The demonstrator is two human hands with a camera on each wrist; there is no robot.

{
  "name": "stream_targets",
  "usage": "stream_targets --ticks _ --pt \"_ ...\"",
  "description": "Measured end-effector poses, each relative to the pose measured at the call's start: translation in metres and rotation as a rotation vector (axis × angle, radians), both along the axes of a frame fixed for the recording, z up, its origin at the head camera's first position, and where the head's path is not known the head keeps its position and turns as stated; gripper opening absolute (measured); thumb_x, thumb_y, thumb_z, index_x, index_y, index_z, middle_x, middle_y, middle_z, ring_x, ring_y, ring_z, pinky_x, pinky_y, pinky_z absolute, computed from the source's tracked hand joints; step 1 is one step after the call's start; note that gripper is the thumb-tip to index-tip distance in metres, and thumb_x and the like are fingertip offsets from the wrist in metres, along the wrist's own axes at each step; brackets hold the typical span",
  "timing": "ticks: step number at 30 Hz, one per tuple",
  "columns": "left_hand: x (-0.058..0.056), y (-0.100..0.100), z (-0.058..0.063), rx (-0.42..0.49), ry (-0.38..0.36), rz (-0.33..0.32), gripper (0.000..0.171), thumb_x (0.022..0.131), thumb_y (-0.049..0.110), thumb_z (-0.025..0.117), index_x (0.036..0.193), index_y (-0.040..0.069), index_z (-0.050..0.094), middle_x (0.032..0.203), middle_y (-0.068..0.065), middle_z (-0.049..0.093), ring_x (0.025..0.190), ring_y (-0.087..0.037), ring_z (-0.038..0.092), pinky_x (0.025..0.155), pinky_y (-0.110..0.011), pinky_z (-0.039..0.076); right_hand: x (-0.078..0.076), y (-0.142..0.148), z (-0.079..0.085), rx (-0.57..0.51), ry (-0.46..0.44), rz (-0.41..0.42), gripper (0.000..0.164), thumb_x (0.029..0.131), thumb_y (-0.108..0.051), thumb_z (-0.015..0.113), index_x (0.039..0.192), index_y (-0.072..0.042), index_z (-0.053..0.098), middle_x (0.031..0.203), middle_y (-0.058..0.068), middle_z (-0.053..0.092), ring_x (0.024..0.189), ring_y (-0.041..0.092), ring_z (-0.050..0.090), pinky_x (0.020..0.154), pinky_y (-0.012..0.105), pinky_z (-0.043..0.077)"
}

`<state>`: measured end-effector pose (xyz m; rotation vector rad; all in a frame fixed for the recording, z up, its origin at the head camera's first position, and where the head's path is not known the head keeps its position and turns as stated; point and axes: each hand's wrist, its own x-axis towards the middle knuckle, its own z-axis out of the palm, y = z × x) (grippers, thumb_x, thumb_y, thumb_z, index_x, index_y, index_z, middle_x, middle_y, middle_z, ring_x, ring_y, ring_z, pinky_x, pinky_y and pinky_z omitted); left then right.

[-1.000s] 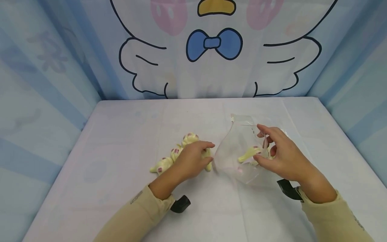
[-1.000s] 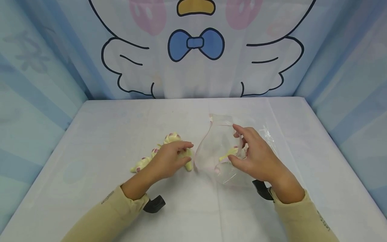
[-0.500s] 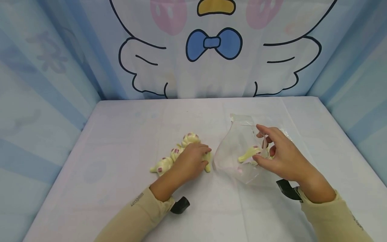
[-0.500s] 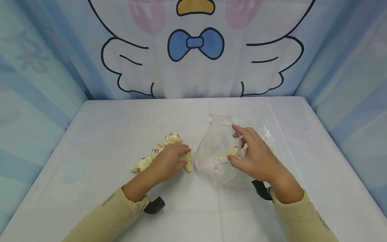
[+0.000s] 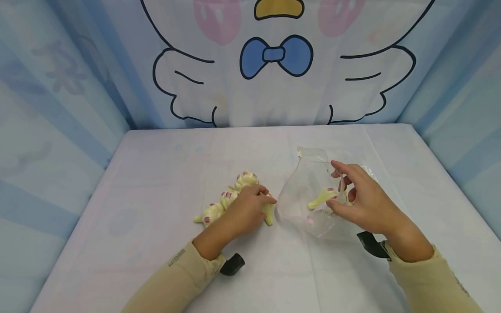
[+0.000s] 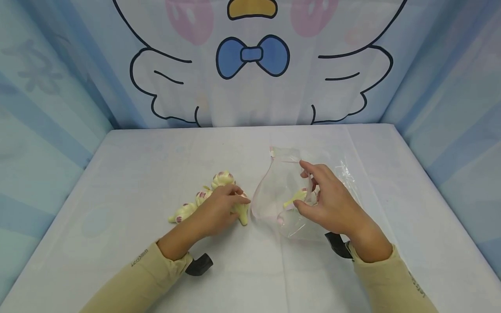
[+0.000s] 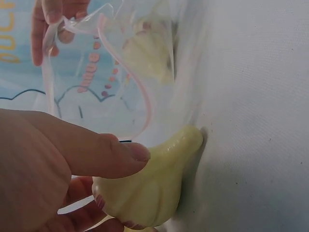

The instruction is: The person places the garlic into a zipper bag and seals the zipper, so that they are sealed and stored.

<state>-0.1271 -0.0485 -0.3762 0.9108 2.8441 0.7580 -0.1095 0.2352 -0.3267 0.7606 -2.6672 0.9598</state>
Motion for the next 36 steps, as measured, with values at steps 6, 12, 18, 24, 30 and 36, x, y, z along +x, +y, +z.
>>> stream_targets --ticks 6,12,18,24,30,36 --pt "0.001 0.0 -0.002 -0.005 0.012 -0.016 0.038 0.081 -0.01 0.068 0.115 0.008 0.075 0.121 -0.012 0.06 0.113 -0.033 0.054 0.098 -0.041 0.043 0.0 0.0 0.0 0.002 0.01 0.003 0.08 0.075 -0.001 0.083 0.144 0.007 0.042 0.12 0.013 0.055 0.088 0.009 0.044 0.064 0.021 0.046" --pt "0.004 -0.002 0.0 -0.024 -0.019 -0.047 0.039 0.085 -0.006 0.072 0.12 0.009 0.072 0.126 -0.012 0.058 0.12 -0.03 0.051 0.103 -0.041 0.041 -0.001 0.0 0.0 0.004 0.023 0.009 0.081 0.074 -0.001 0.083 0.144 0.007 0.043 0.118 0.013 0.055 0.087 0.009 0.044 0.063 0.02 0.045" --pt "0.005 -0.003 -0.001 -0.008 -0.033 -0.054 0.041 0.084 -0.003 0.077 0.122 0.008 0.067 0.129 -0.013 0.055 0.124 -0.033 0.048 0.105 -0.042 0.041 0.0 -0.001 0.0 0.006 0.014 -0.001 0.08 0.075 -0.001 0.083 0.144 0.006 0.042 0.119 0.013 0.055 0.087 0.009 0.043 0.063 0.02 0.046" --pt "0.002 -0.004 -0.01 0.094 -0.043 -0.061 0.047 0.08 -0.002 0.081 0.123 0.004 0.063 0.13 -0.015 0.054 0.125 -0.035 0.046 0.106 -0.043 0.039 0.0 -0.001 0.0 0.003 0.009 -0.007 0.081 0.076 -0.002 0.083 0.145 0.006 0.042 0.119 0.014 0.055 0.086 0.01 0.044 0.064 0.018 0.045" --pt "0.002 -0.005 -0.017 0.163 -0.042 -0.049 0.058 0.075 0.007 0.088 0.124 0.001 0.057 0.127 -0.015 0.053 0.124 -0.035 0.045 0.105 -0.043 0.039 0.0 -0.002 0.0 0.005 0.007 -0.005 0.081 0.076 -0.002 0.083 0.145 0.006 0.042 0.12 0.013 0.055 0.087 0.01 0.044 0.064 0.019 0.045" --pt "0.003 -0.002 -0.023 0.179 0.049 -0.027 0.064 0.07 0.009 0.092 0.121 0.0 0.054 0.122 -0.017 0.052 0.118 -0.035 0.048 0.102 -0.043 0.042 0.0 -0.002 -0.001 0.007 -0.001 -0.01 0.081 0.076 -0.003 0.083 0.145 0.006 0.042 0.119 0.012 0.055 0.087 0.01 0.044 0.064 0.018 0.044"
